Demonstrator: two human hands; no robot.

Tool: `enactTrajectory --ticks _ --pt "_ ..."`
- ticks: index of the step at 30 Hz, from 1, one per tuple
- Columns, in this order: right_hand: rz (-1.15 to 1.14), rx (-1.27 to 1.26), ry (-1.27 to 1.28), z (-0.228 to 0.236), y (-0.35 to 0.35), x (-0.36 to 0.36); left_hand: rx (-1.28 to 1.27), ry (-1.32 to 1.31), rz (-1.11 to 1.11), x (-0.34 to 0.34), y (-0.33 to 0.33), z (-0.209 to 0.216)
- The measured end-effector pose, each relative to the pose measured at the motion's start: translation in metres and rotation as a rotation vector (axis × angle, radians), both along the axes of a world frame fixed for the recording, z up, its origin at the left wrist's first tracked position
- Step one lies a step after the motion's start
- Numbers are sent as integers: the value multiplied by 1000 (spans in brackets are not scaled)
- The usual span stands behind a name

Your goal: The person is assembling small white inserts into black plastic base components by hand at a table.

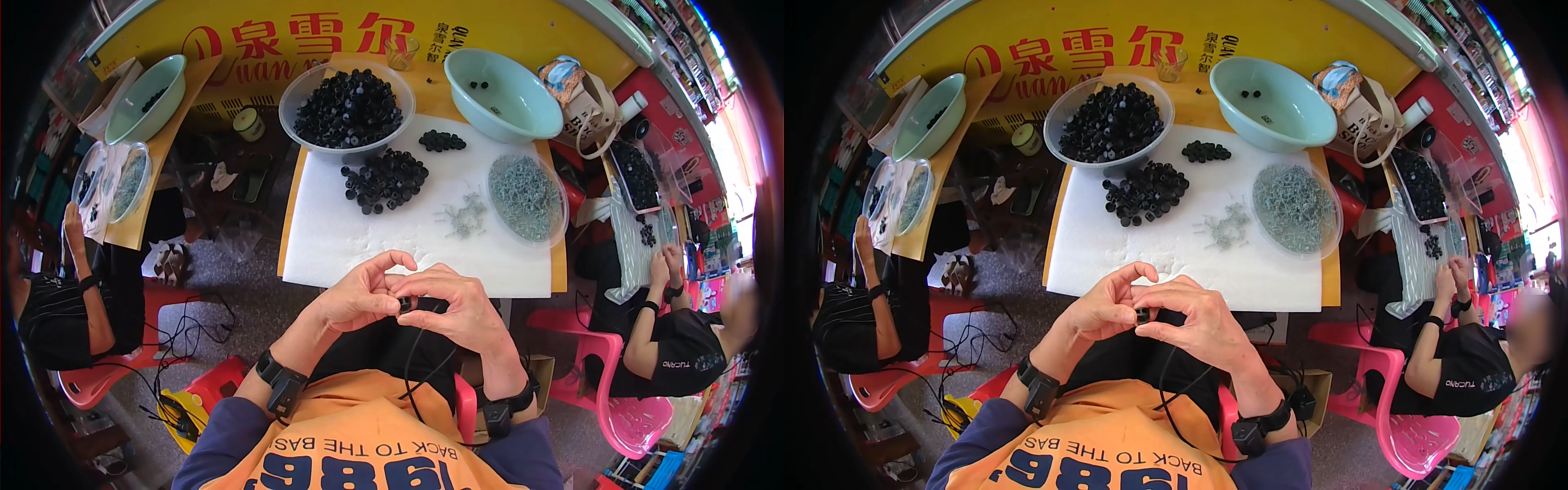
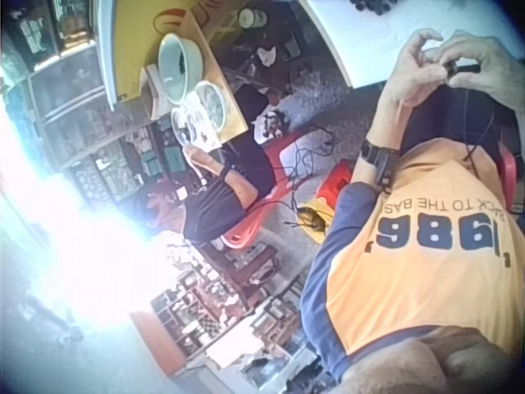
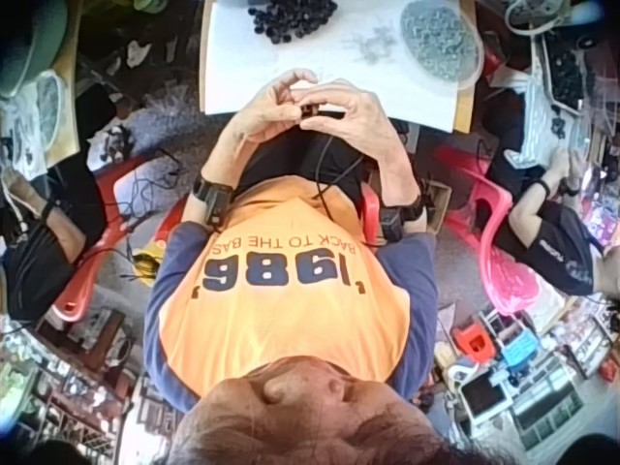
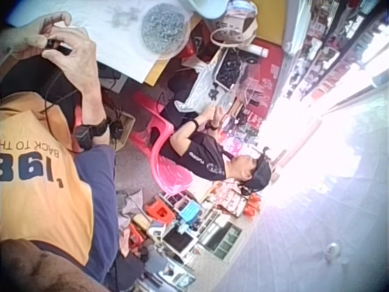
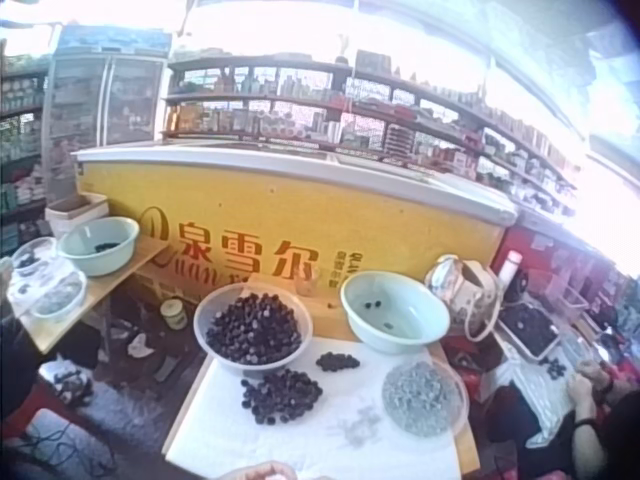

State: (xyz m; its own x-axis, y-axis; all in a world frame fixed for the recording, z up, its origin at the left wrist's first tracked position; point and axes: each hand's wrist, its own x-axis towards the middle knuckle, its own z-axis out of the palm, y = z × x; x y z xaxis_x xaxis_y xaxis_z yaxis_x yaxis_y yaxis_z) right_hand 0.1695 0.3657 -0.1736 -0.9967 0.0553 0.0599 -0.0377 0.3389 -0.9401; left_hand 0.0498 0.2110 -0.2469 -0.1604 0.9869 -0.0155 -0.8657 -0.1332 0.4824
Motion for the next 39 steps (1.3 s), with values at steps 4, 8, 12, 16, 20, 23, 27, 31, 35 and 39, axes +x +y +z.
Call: enactTrajectory --ticks 4,8,12,16,20,23,27,31,35,39 --pt "20 9 27 0 -4 -2 35 -28 -13 0 -1 -1" --pt "33 28 86 -1 -5 -4 51 -39 -8 0 -2 -4" --pt "36 14 80 2 -8 -4 53 -32 -12 2 -5 -4" --pt "5 57 90 1 -10 -5 93 -60 -23 1 -6 -14" --pt "21 116 126 -3 -9 -3 67 -47 -26 2 -5 -15" --pt "61 184 141 -4 -5 -3 60 -72 -29 2 -4 -8" --pt "43 226 166 -6 -1 -5 -47 -79 -33 -2 -3 -6" --pt "-15 237 237 -14 -2 -5 -89 -61 7 -2 0 -11" --pt "-13 244 255 -13 -7 -6 -26 -114 -72 -5 -3 -19" --pt "-2 245 280 -17 -11 -6 -37 -156 -98 -4 -4 -24"
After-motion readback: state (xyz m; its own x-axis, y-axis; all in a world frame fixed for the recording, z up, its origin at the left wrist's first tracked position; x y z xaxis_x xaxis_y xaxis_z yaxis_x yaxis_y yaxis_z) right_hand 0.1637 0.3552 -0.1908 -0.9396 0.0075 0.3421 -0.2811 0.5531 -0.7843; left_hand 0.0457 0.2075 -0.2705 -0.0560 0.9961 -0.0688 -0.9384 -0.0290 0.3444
